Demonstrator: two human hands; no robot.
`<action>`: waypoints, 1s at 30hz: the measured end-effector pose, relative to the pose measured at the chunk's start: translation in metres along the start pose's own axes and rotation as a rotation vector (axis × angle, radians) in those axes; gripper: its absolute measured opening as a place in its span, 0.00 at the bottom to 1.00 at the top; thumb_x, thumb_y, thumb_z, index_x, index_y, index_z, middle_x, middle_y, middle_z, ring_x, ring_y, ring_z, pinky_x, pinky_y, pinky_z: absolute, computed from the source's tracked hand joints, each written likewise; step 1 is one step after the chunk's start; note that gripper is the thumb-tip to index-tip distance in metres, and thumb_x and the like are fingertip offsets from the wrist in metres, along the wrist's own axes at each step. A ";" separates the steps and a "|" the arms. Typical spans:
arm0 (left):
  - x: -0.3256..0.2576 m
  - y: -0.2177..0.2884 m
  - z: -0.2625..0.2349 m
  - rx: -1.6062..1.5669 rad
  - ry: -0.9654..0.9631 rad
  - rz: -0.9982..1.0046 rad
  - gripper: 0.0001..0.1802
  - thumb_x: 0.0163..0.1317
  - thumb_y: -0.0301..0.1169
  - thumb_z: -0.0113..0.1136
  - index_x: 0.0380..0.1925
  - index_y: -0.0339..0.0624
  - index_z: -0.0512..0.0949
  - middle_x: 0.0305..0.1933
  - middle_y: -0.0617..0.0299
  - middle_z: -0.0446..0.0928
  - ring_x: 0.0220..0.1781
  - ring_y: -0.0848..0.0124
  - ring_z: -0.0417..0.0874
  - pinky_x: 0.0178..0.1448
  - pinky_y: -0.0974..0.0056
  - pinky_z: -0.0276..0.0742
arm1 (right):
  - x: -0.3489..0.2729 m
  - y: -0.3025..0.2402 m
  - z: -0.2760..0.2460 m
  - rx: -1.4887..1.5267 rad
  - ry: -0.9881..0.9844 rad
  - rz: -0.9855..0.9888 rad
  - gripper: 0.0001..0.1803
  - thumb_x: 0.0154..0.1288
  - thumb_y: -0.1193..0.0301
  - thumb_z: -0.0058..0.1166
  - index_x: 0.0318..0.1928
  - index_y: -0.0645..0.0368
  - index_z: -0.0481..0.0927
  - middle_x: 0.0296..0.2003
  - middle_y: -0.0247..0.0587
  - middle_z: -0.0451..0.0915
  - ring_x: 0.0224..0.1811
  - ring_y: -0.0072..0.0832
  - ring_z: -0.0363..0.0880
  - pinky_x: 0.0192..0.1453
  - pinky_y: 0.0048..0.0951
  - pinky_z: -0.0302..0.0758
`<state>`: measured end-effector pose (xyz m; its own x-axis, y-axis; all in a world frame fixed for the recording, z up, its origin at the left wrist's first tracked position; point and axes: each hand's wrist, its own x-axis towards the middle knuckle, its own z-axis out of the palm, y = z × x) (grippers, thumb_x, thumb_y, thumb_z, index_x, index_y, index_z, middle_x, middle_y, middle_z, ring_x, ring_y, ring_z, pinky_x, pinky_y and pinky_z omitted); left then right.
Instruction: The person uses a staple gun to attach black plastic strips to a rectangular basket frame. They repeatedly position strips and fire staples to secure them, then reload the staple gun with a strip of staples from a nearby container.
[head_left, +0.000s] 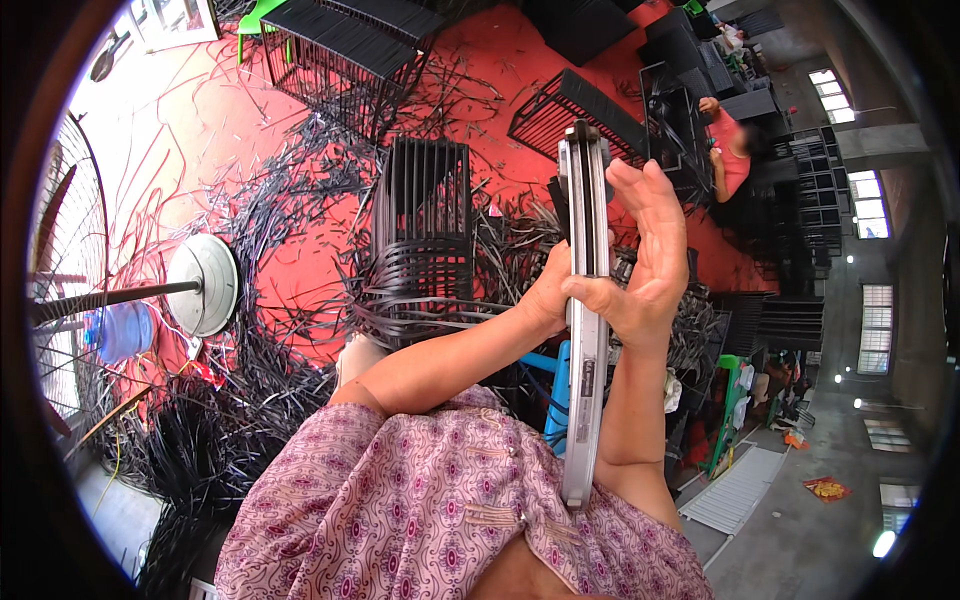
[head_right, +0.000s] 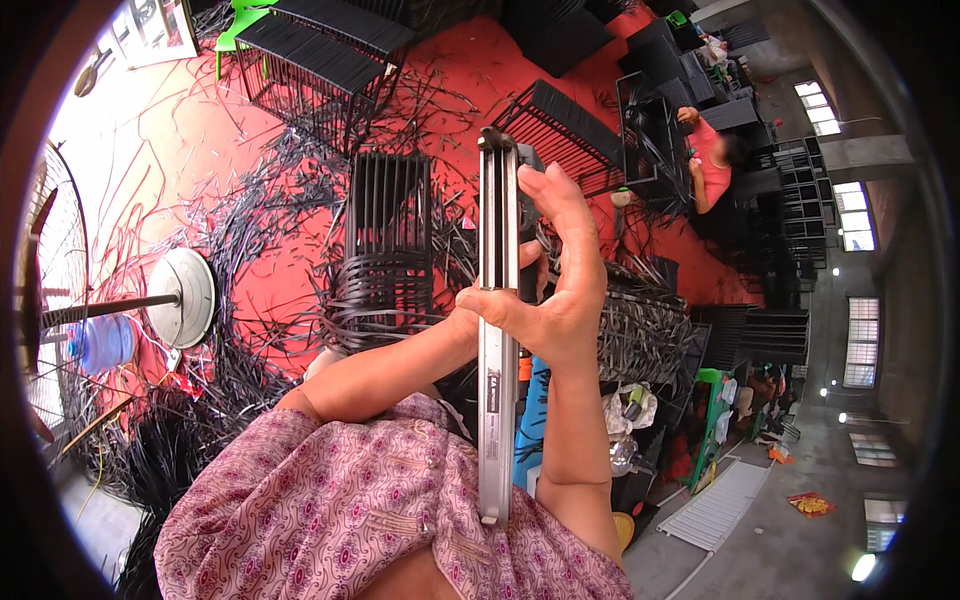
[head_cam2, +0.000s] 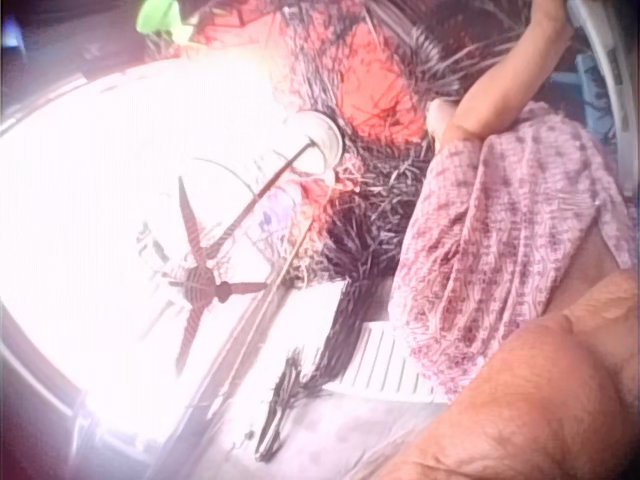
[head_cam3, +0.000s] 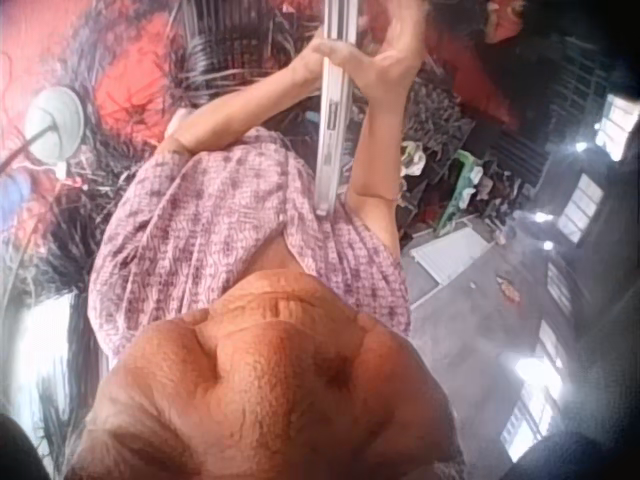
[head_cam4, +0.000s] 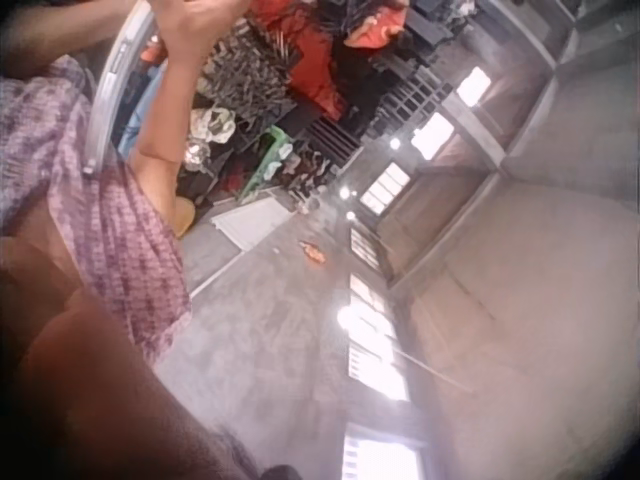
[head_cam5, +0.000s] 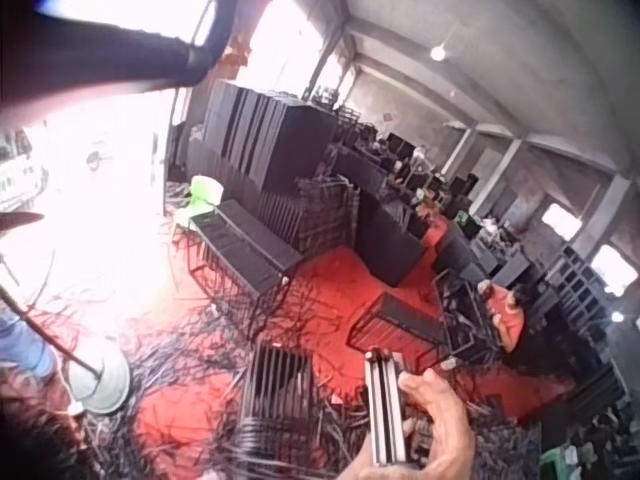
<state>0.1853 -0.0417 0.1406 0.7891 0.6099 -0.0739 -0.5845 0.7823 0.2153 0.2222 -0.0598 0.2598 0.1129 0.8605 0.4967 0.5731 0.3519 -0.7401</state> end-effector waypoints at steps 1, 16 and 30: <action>-0.002 0.002 -0.002 -0.001 0.013 -0.018 0.09 0.71 0.44 0.54 0.37 0.54 0.75 0.31 0.76 0.72 0.31 0.82 0.73 0.33 0.72 0.71 | 0.000 -0.001 0.003 -0.016 -0.001 0.024 0.63 0.35 0.59 0.83 0.71 0.72 0.62 0.65 0.57 0.73 0.70 0.45 0.71 0.76 0.45 0.64; -0.022 0.024 0.002 0.080 0.124 -0.107 0.17 0.63 0.36 0.65 0.46 0.36 0.79 0.38 0.61 0.82 0.35 0.71 0.84 0.41 0.63 0.83 | 0.063 0.067 -0.011 0.245 0.056 0.323 0.29 0.60 0.67 0.73 0.59 0.67 0.80 0.51 0.46 0.84 0.50 0.25 0.83 0.56 0.26 0.79; -0.031 0.017 0.013 0.349 0.035 0.044 0.13 0.64 0.31 0.61 0.44 0.34 0.81 0.38 0.65 0.82 0.39 0.79 0.81 0.45 0.67 0.80 | 0.049 0.020 -0.024 0.030 -0.070 -0.083 0.24 0.55 0.68 0.72 0.50 0.66 0.83 0.42 0.43 0.84 0.46 0.30 0.84 0.53 0.31 0.79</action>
<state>0.1533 -0.0493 0.1593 0.7537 0.6511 -0.0893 -0.5134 0.6682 0.5384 0.2583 -0.0195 0.2799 0.0088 0.8512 0.5247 0.5537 0.4328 -0.7114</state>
